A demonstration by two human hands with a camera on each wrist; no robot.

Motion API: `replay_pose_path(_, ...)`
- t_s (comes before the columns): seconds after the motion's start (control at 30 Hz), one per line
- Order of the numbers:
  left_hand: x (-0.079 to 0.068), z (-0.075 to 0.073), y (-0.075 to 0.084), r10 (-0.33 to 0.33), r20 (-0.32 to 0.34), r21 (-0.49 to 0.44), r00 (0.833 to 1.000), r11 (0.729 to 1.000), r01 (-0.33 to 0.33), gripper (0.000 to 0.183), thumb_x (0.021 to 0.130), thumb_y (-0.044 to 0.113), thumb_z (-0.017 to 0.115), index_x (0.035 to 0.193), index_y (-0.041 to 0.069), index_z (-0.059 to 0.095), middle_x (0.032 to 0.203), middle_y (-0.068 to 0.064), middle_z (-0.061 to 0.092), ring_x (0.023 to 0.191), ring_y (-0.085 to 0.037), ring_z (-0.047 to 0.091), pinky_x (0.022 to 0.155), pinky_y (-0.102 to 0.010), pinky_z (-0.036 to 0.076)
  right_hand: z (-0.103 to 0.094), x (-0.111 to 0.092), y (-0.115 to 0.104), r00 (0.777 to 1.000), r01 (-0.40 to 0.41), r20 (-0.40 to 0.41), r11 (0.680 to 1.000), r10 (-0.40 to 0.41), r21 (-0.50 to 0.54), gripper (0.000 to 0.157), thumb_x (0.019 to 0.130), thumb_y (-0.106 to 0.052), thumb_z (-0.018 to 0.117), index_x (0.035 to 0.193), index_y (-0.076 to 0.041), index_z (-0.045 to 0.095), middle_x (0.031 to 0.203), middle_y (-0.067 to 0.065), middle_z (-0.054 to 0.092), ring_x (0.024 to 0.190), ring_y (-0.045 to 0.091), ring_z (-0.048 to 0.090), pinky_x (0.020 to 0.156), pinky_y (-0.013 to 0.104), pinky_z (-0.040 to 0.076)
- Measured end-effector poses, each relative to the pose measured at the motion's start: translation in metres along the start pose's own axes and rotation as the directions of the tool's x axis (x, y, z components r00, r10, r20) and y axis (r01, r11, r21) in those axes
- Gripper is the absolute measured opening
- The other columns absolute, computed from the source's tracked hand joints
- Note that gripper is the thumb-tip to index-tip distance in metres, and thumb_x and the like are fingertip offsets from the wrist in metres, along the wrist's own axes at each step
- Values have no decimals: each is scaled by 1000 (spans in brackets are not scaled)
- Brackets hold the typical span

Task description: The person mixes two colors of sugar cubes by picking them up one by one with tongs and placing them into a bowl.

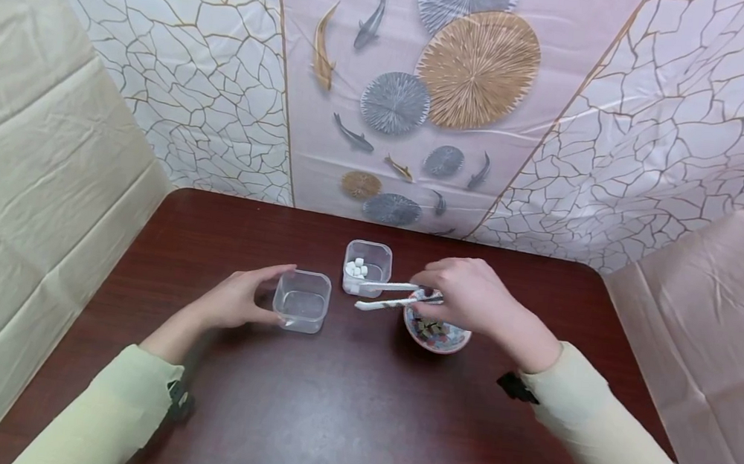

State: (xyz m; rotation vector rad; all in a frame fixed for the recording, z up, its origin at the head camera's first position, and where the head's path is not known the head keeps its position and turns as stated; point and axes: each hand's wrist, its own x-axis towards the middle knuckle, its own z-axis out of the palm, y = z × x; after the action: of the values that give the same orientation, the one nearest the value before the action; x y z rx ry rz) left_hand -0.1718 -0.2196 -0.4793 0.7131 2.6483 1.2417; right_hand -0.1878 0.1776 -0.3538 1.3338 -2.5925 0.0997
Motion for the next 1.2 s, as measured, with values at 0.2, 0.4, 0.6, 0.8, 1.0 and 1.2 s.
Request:
replay_pose_path(0.2,0,1,0,-9,0,1,1000,1000,9,92,80,17,96,158,2,49,140,-18,69,130,-34,67,115,-59,45,13,44,-22,996,71,45,997,-71,-3,18,84,-34,84,82,-21,71,72,-9,59,61,11,56,51,37,44)
replay_pose_path(0.4,1,1,0,-10,3,-2,1000,1000,10,92,79,16,96,158,3,50,141,-17,69,132,-33,66,115,-57,45,27,78,-39,987,76,142,996,-69,-45,22,83,-32,83,73,-22,67,66,-11,49,59,12,52,53,38,46)
replay_pose_path(0.6,2,1,0,-3,-4,4,1000,1000,3,93,79,18,97,158,4,51,139,-16,71,131,-31,67,114,-56,46,41,103,-55,971,97,228,993,-78,-71,20,80,-33,84,72,-22,68,68,-10,59,64,14,59,57,38,50)
replay_pose_path(0.8,2,0,-2,5,4,1,1000,1000,-5,93,79,19,97,158,3,50,140,-15,70,131,-30,66,113,-56,48,54,123,-69,946,119,314,986,-77,-117,33,83,-40,86,69,-22,62,74,-7,67,68,17,64,63,39,55)
replay_pose_path(1.0,2,-1,-2,0,10,-6,1000,1000,0,92,80,17,96,158,3,50,144,-15,68,132,-31,66,114,-55,47,62,135,-78,922,122,384,978,-49,-168,26,84,-43,85,79,-20,74,83,-3,75,78,22,71,72,40,58)
replay_pose_path(1.2,1,-2,-2,0,4,-9,1000,1000,0,91,80,16,96,157,2,50,143,-17,68,132,-33,66,114,-56,48,66,142,-78,917,126,398,974,-41,-191,24,88,-44,83,88,-20,79,88,-3,77,82,19,72,75,38,59)
